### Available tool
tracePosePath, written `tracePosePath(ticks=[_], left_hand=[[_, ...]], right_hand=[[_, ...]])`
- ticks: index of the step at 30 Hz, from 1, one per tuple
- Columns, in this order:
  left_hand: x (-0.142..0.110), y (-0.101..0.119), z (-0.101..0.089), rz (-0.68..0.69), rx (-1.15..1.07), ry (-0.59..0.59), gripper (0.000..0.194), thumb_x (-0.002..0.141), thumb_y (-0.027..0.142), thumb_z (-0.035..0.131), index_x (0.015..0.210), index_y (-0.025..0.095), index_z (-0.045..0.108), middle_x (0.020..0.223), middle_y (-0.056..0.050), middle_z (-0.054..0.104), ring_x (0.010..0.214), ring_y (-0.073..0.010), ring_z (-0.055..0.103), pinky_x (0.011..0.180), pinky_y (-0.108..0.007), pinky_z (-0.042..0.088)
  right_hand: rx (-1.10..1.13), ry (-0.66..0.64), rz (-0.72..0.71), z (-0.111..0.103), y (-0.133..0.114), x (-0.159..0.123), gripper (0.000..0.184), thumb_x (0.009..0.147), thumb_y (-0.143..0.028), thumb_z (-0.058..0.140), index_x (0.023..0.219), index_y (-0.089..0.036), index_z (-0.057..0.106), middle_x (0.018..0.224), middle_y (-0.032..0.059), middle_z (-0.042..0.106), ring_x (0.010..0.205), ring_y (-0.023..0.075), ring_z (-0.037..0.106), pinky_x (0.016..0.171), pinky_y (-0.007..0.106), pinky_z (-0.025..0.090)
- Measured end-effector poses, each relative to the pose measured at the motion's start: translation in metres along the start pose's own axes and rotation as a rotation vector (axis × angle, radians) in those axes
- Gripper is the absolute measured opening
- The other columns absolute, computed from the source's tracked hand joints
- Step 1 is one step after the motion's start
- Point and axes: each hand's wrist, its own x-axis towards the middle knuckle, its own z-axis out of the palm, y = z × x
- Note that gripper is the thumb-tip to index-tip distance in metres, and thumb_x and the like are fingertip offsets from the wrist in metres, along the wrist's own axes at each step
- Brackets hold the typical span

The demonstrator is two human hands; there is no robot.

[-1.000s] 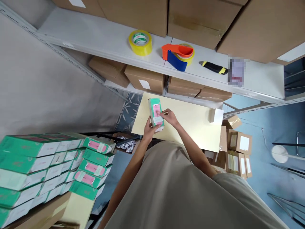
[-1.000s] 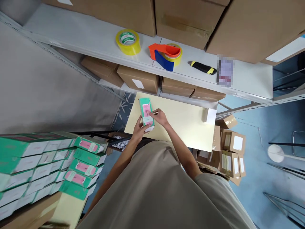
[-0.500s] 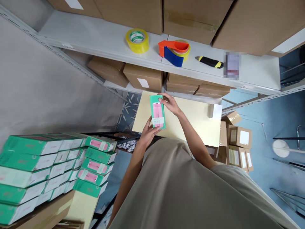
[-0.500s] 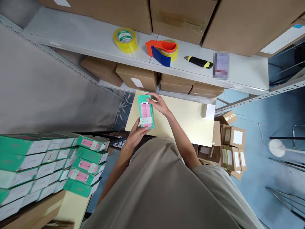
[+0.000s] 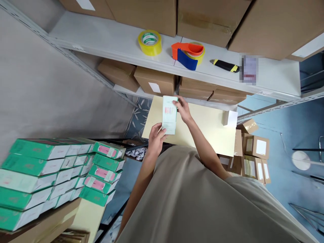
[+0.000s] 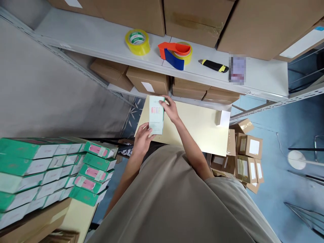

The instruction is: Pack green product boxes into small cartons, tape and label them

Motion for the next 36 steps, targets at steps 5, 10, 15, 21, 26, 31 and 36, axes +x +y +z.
tracePosePath(ticks=[5, 10, 15, 21, 26, 31, 36], left_hand=[[0.000, -0.007, 0.001, 0.042, -0.014, 0.058, 0.072, 0.063, 0.035, 0.103, 0.125, 0.025, 0.067, 0.116, -0.006, 0.076, 0.117, -0.0249, 0.076, 0.107, -0.044, 0.063], [-0.004, -0.006, 0.007, 0.329, 0.209, 0.138, 0.072, 0.067, 0.033, 0.101, 0.127, 0.025, 0.063, 0.135, -0.010, 0.070, 0.124, -0.0264, 0.071, 0.103, -0.041, 0.065], [-0.014, 0.007, 0.006, 0.414, 0.422, 0.204, 0.064, 0.075, 0.022, 0.096, 0.132, 0.028, 0.067, 0.148, -0.012, 0.059, 0.145, -0.0322, 0.058, 0.108, -0.041, 0.065], [-0.017, 0.012, 0.003, 0.429, 0.381, 0.179, 0.053, 0.075, 0.021, 0.096, 0.124, 0.027, 0.076, 0.144, -0.012, 0.063, 0.149, -0.0351, 0.058, 0.111, -0.043, 0.066], [0.001, 0.008, -0.017, 0.034, 0.020, 0.095, 0.048, 0.081, 0.042, 0.093, 0.120, 0.023, 0.071, 0.127, -0.011, 0.078, 0.130, -0.0319, 0.075, 0.109, -0.049, 0.067], [0.015, 0.005, -0.035, -0.219, -0.241, -0.006, 0.052, 0.083, 0.049, 0.090, 0.124, 0.022, 0.074, 0.146, -0.013, 0.075, 0.143, -0.0328, 0.069, 0.101, -0.037, 0.072], [0.020, 0.000, -0.043, -0.381, -0.298, -0.139, 0.064, 0.087, 0.063, 0.086, 0.135, 0.023, 0.073, 0.156, -0.019, 0.069, 0.152, -0.0397, 0.063, 0.086, -0.032, 0.074]], right_hand=[[0.051, -0.017, -0.102, -0.002, 0.000, 0.007, 0.054, 0.092, -0.078, 0.063, 0.117, -0.031, 0.073, 0.123, 0.0048, 0.078, 0.116, 0.0289, 0.072, 0.095, 0.042, 0.063], [0.047, -0.029, -0.104, -0.004, 0.000, 0.008, 0.052, 0.092, -0.074, 0.064, 0.120, -0.032, 0.073, 0.136, 0.0048, 0.077, 0.132, 0.0320, 0.067, 0.110, 0.048, 0.061], [0.031, 0.010, -0.049, -0.005, -0.002, -0.005, 0.049, 0.090, -0.070, 0.074, 0.123, -0.035, 0.069, 0.147, 0.0047, 0.073, 0.134, 0.0288, 0.067, 0.109, 0.047, 0.062], [-0.022, 0.001, -0.038, -0.006, -0.003, -0.008, 0.055, 0.093, -0.078, 0.069, 0.127, -0.035, 0.069, 0.148, 0.0061, 0.073, 0.140, 0.0303, 0.065, 0.114, 0.051, 0.062], [-0.075, 0.000, -0.166, -0.017, -0.005, 0.001, 0.058, 0.094, -0.076, 0.075, 0.136, -0.036, 0.072, 0.146, 0.0076, 0.074, 0.146, 0.0325, 0.063, 0.127, 0.055, 0.053], [-0.049, -0.098, -0.184, -0.019, -0.009, 0.008, 0.059, 0.093, -0.075, 0.078, 0.136, -0.034, 0.075, 0.144, 0.0088, 0.077, 0.147, 0.0358, 0.064, 0.124, 0.061, 0.054], [-0.092, -0.121, -0.172, -0.011, -0.012, 0.013, 0.065, 0.089, -0.078, 0.081, 0.135, -0.032, 0.076, 0.149, 0.0100, 0.075, 0.148, 0.0364, 0.065, 0.124, 0.061, 0.056]])
